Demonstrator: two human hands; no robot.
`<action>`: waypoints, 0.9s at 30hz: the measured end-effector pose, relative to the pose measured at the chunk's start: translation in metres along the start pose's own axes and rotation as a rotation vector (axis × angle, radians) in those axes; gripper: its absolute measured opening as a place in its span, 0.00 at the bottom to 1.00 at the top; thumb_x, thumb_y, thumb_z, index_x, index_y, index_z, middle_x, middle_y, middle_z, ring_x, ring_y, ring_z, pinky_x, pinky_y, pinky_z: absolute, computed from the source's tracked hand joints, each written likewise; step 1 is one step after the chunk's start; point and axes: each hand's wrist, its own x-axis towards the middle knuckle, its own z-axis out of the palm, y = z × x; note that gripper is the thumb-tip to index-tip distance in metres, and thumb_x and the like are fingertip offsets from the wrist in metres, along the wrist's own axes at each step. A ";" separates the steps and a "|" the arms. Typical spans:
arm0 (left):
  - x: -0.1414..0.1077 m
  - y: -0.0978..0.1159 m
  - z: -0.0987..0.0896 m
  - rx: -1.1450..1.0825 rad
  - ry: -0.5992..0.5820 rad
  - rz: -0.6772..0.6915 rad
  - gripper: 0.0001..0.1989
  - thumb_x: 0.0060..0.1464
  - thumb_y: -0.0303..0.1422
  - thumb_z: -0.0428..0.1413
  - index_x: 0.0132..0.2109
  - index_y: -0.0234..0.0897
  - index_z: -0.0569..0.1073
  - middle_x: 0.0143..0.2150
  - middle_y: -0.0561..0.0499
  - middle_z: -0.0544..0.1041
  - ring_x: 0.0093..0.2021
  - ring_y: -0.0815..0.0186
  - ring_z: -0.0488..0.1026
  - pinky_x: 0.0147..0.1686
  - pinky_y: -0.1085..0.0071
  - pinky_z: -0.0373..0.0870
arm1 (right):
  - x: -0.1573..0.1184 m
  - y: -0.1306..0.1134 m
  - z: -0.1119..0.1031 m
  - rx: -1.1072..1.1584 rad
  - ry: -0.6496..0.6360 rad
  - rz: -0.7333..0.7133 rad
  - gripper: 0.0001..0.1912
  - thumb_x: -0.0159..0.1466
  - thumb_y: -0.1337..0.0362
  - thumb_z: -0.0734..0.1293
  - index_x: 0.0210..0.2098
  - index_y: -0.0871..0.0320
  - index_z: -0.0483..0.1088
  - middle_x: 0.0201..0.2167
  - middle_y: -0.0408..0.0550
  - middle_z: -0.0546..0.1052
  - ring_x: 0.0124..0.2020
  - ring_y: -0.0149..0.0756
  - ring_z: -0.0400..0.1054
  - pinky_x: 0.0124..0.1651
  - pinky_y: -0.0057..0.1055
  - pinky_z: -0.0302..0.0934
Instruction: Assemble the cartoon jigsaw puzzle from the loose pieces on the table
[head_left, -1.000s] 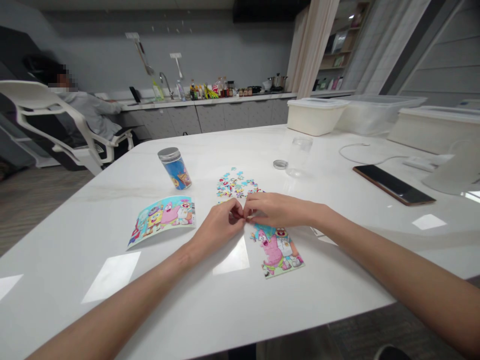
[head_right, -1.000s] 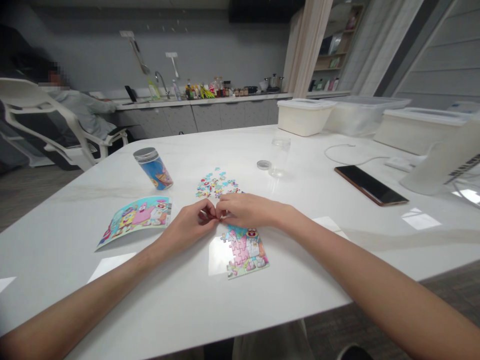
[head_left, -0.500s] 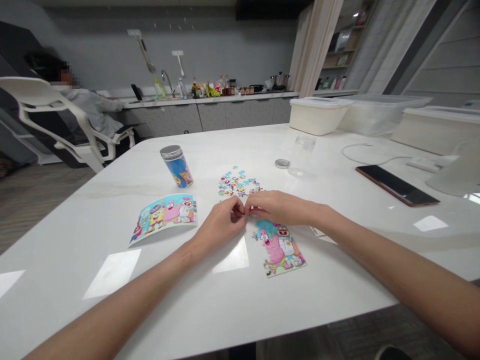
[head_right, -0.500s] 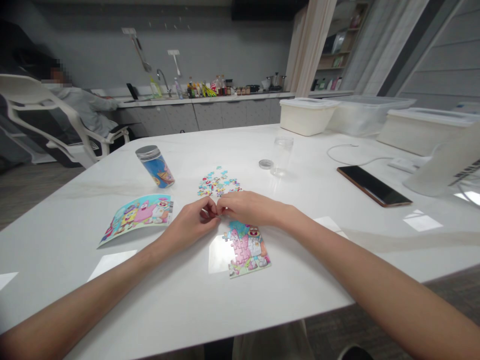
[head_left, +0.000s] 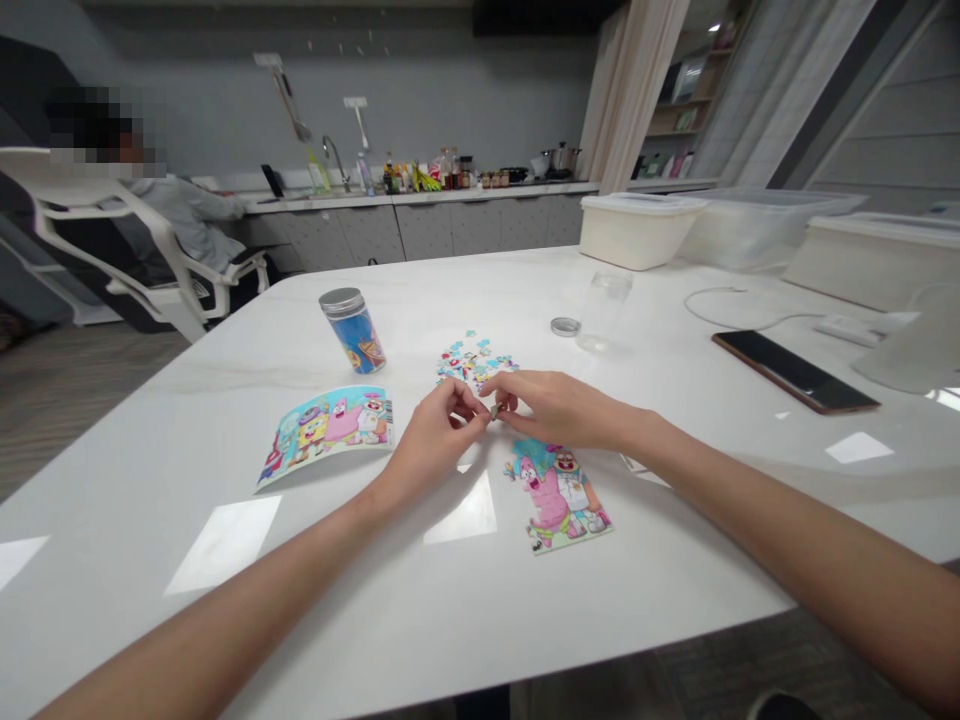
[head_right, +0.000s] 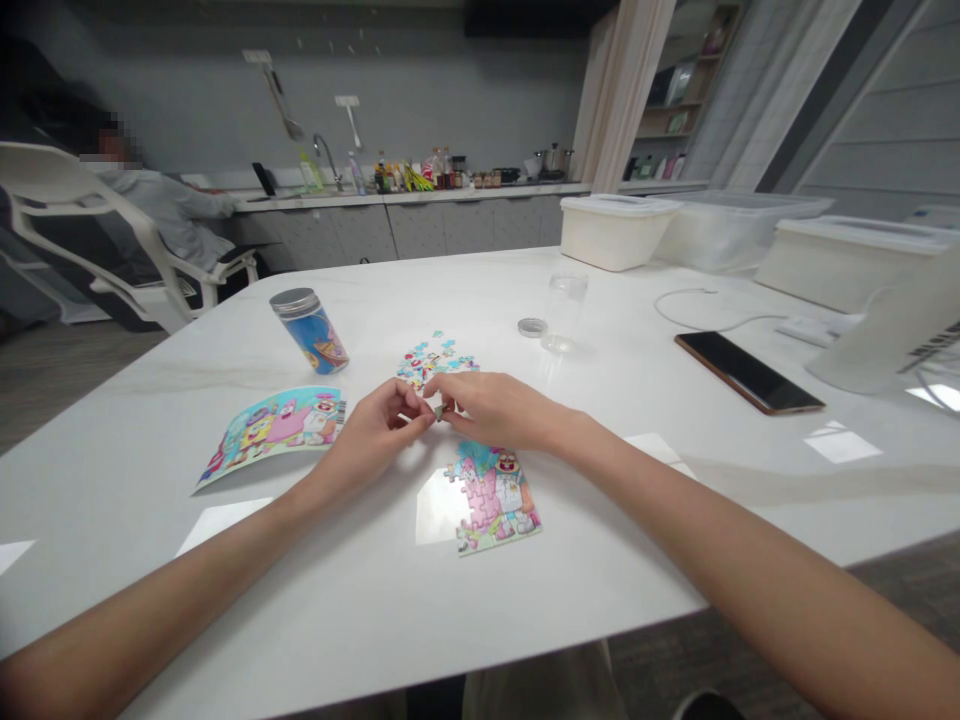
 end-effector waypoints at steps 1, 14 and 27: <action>0.001 0.001 0.000 -0.041 0.014 -0.014 0.09 0.50 0.32 0.57 0.33 0.39 0.62 0.33 0.54 0.75 0.31 0.70 0.70 0.31 0.72 0.64 | 0.000 0.001 0.000 -0.008 0.015 -0.001 0.15 0.65 0.67 0.62 0.52 0.57 0.66 0.38 0.50 0.78 0.38 0.38 0.71 0.39 0.33 0.62; 0.000 0.008 -0.002 -0.294 -0.016 -0.204 0.12 0.46 0.32 0.62 0.35 0.37 0.67 0.28 0.57 0.69 0.26 0.73 0.65 0.25 0.75 0.60 | 0.000 0.000 -0.005 -0.096 0.152 -0.087 0.06 0.66 0.65 0.62 0.40 0.58 0.68 0.36 0.49 0.75 0.36 0.36 0.69 0.37 0.32 0.60; 0.000 0.003 -0.007 -0.318 -0.130 -0.173 0.09 0.48 0.34 0.62 0.36 0.37 0.71 0.27 0.57 0.71 0.25 0.73 0.66 0.28 0.73 0.61 | 0.000 0.001 0.006 -0.087 0.216 -0.141 0.05 0.66 0.69 0.60 0.39 0.58 0.68 0.34 0.47 0.75 0.35 0.34 0.68 0.36 0.32 0.60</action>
